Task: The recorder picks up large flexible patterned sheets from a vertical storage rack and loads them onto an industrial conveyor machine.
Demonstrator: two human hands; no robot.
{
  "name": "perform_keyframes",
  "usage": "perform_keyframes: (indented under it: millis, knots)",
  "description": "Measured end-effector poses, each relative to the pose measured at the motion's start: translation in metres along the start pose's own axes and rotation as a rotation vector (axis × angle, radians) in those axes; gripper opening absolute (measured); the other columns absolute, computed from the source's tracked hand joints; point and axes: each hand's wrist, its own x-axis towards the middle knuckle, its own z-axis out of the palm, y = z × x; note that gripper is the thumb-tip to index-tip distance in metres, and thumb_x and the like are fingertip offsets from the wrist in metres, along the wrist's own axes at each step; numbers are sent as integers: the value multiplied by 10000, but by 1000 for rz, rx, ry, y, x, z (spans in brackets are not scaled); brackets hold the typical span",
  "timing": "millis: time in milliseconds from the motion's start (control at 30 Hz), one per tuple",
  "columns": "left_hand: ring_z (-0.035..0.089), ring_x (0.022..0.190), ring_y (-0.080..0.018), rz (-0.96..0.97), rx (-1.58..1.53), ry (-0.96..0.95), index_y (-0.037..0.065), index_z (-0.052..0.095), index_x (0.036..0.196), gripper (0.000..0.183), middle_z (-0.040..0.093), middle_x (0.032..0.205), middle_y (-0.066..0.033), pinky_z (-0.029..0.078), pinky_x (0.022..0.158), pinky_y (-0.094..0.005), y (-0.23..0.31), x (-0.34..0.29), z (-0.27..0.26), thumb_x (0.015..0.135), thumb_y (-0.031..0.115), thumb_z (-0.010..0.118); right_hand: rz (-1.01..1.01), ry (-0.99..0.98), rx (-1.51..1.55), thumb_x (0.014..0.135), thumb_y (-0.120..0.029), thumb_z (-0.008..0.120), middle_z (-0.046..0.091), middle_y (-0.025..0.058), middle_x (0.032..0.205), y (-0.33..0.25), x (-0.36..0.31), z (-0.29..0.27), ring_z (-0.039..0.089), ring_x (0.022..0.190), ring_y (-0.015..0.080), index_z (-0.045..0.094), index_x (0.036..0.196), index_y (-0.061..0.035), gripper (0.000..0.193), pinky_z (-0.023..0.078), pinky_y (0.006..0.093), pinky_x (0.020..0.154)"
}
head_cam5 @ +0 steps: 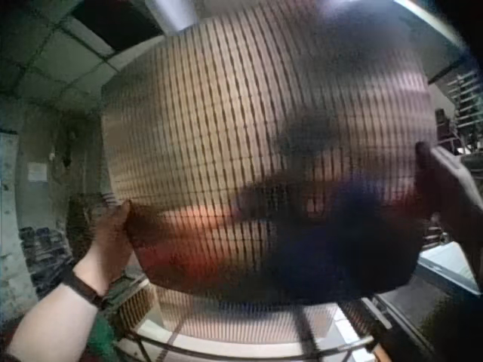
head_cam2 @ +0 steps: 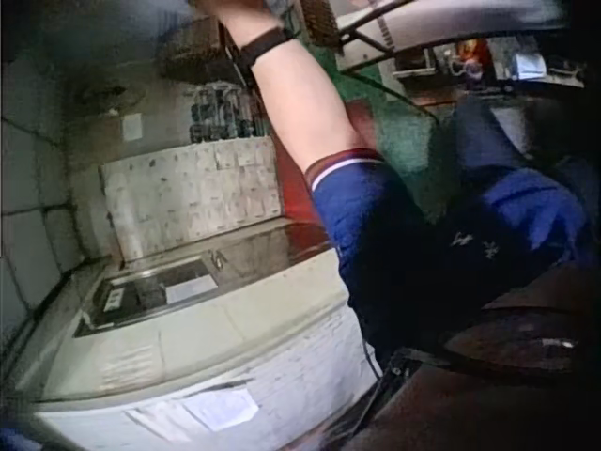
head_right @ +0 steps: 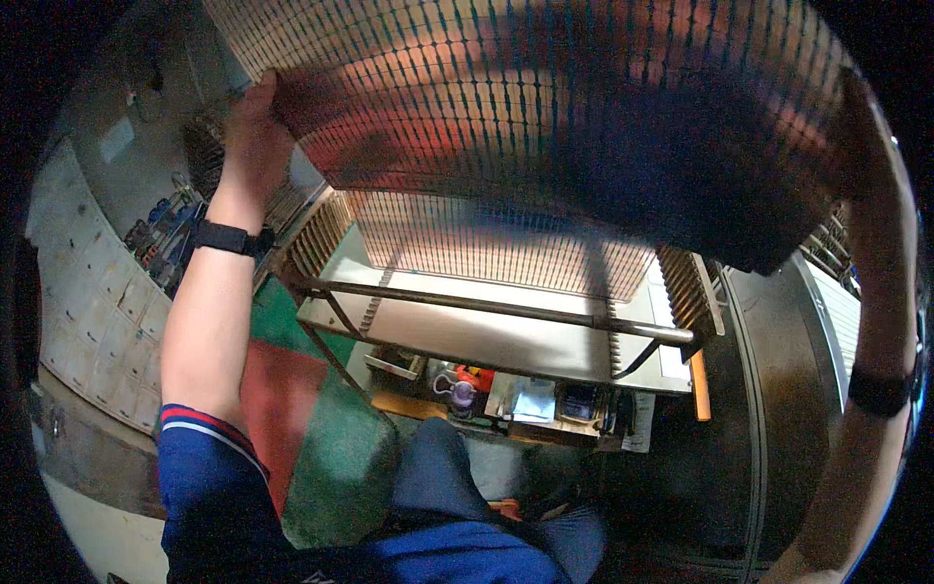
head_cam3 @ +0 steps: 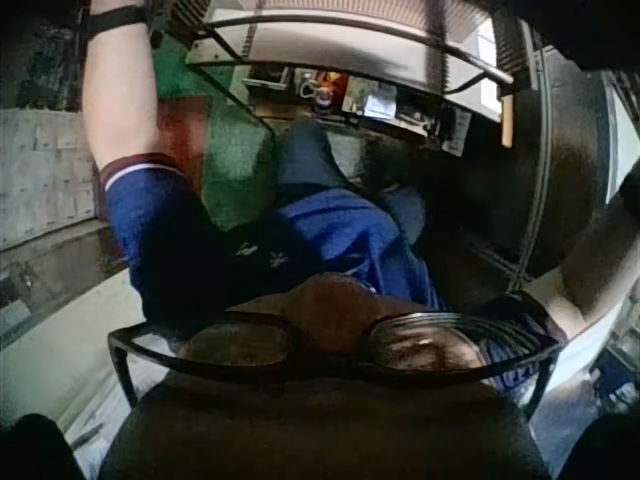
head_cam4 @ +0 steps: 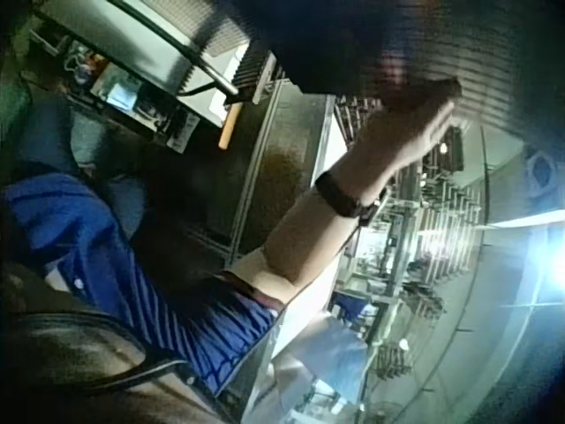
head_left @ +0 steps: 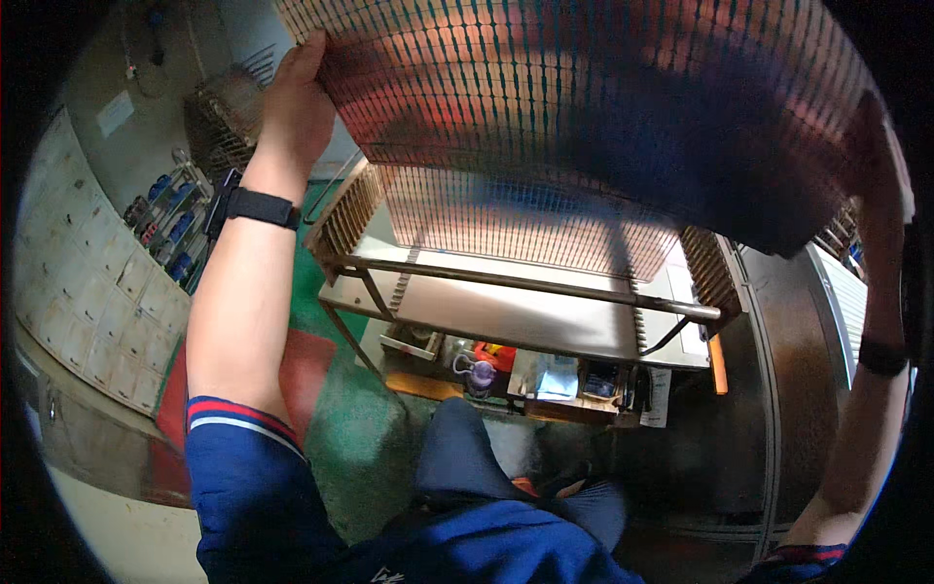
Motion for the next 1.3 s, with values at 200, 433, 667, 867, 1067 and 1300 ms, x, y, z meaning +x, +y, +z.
perform_keyframes:
  millis: [200,433,667,867,1067,1300]
  knots:
    - [614,1180,-232,-72,-88,237,18,574,1278,385,661,1229,-84,473,1049,-413,-48,14,-15,1034,312,617,-34,-206,207,1088,-317,498,569,101,1447,-13,-7,80,616,1234,190,454,1527,-98,492,521,355,1031]
    - [668,1087,-236,-109,-31,207,-1,584,1234,368,683,1172,-124,540,974,-407,-65,13,-22,1047,316,593,321,-241,663,1024,-407,610,568,-60,834,-41,-24,151,588,774,91,644,955,-187,232,514,276,736]
    - [667,1073,-210,-126,126,266,24,605,1159,304,686,1141,-115,535,990,-390,-69,9,-24,1061,310,571,325,-218,714,973,-374,648,684,52,901,-15,-20,178,653,854,197,668,1011,-94,284,525,365,748]
    - [597,1160,-169,-168,146,334,41,575,1213,320,626,1243,-70,457,1067,-357,-80,17,-13,1077,329,543,290,-144,674,995,-367,617,646,27,827,17,-11,173,615,729,185,660,946,-110,265,484,349,663]
    - [588,1154,-162,-158,142,307,49,572,1201,299,626,1213,-57,462,1061,-359,-79,16,-6,1074,318,553,209,-650,843,992,-350,631,536,-30,703,22,-21,152,512,639,141,618,798,-166,268,387,319,600]
    - [640,1055,-216,-140,507,319,83,443,1097,341,610,1136,-117,579,921,-431,-73,5,27,1032,373,611,308,-251,538,1003,-471,586,719,32,1005,60,-6,156,699,918,165,680,1106,-148,352,571,364,828]
